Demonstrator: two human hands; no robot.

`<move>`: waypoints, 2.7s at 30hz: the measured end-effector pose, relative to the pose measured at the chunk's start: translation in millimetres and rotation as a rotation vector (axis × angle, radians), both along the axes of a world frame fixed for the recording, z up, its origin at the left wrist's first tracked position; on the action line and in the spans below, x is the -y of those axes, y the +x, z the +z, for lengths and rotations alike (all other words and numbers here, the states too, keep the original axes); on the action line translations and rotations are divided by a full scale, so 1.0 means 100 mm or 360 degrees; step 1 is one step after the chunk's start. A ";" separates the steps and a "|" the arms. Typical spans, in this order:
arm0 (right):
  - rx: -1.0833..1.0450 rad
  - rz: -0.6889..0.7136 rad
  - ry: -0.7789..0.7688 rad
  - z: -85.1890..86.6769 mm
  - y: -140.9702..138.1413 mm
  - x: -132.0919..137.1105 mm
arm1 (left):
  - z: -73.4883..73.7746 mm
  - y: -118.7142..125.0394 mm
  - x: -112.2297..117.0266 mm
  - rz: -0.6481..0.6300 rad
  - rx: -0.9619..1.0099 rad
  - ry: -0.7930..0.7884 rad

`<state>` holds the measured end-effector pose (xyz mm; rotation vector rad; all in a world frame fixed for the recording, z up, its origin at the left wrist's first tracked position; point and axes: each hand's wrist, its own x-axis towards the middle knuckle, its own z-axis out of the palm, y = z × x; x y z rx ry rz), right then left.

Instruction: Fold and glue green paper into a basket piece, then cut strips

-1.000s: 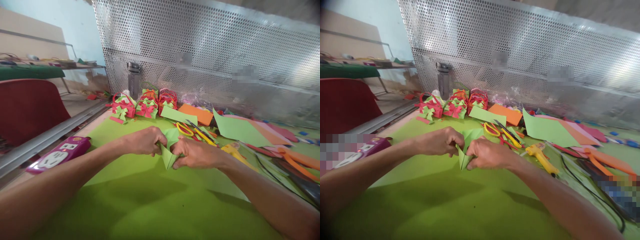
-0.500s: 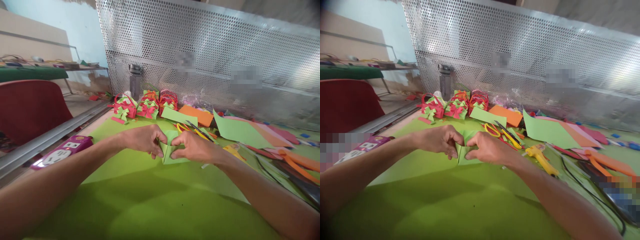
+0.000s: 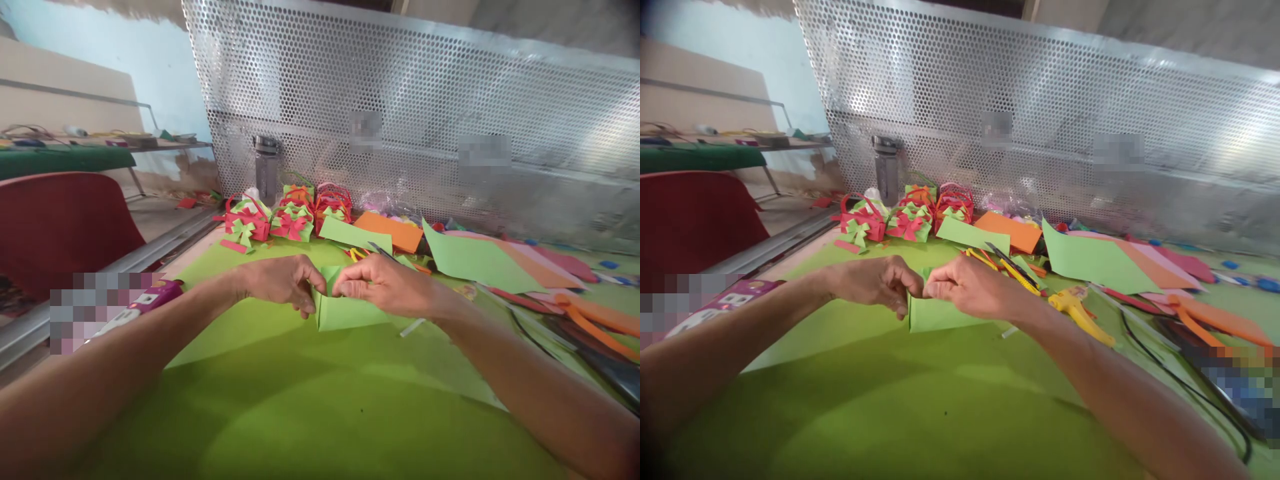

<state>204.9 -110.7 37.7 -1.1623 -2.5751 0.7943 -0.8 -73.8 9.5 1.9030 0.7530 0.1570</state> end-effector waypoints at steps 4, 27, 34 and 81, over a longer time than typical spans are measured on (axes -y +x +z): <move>0.0085 -0.0036 -0.0010 0.02 0.01 0.03 | 0.04 0.01 0.02 -0.0021 0.0007 0.0016; 0.0132 -0.0156 0.0464 -0.14 -0.13 0.09 | 0.04 0.05 0.06 -0.0179 -0.0229 0.0407; 0.0386 -0.0077 0.0916 -0.19 -0.18 0.15 | 0.02 0.13 0.10 -0.0091 -0.0366 0.0620; 0.0548 -0.0156 0.1222 -0.24 -0.11 0.04 | -0.01 0.03 0.09 -0.0089 -0.0420 0.0606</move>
